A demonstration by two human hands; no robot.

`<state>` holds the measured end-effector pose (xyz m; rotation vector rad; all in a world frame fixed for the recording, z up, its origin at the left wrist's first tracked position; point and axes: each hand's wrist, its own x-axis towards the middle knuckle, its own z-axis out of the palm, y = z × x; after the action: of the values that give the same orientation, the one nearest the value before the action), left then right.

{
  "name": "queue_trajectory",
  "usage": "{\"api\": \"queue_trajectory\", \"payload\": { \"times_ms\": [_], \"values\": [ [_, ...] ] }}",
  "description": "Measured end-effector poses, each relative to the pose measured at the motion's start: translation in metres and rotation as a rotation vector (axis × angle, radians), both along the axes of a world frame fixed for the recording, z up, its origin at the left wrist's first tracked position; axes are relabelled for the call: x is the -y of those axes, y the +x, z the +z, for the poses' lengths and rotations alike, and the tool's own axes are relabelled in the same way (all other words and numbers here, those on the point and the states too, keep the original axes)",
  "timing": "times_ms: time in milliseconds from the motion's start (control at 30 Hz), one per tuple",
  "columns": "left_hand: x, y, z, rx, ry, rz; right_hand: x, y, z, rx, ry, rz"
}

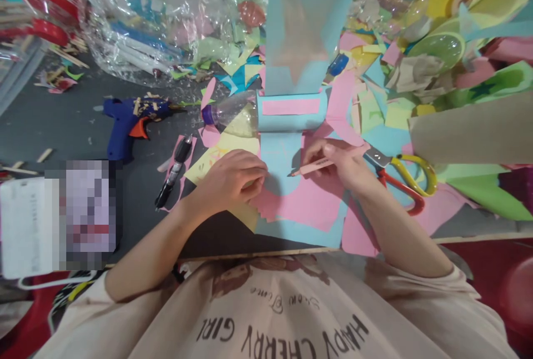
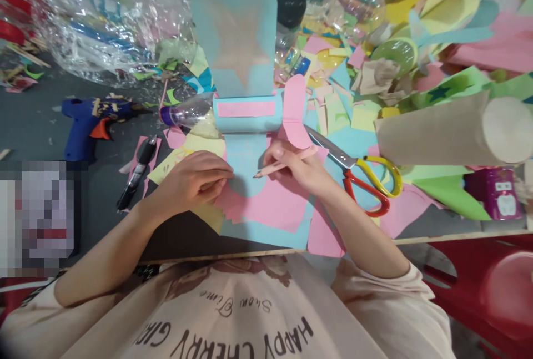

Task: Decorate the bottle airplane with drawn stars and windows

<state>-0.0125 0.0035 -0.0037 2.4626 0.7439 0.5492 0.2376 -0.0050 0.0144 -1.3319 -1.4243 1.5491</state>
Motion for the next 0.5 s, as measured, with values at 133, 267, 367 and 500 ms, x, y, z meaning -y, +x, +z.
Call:
{"api": "queue_trajectory", "payload": {
  "times_ms": [133,267,367,500],
  "values": [
    [0.001,-0.001,0.001,-0.019,0.01,0.013,0.01,-0.015,-0.01,0.086,0.158,-0.058],
    [0.002,0.0,0.003,-0.003,0.053,0.012,0.016,-0.026,-0.014,0.191,0.241,-0.039],
    [0.002,0.001,0.004,0.011,0.067,0.015,0.016,-0.028,-0.016,0.214,0.245,-0.026],
    [0.002,0.001,0.004,-0.01,0.049,0.016,0.015,-0.027,-0.016,0.213,0.243,-0.003]
  ]
}}
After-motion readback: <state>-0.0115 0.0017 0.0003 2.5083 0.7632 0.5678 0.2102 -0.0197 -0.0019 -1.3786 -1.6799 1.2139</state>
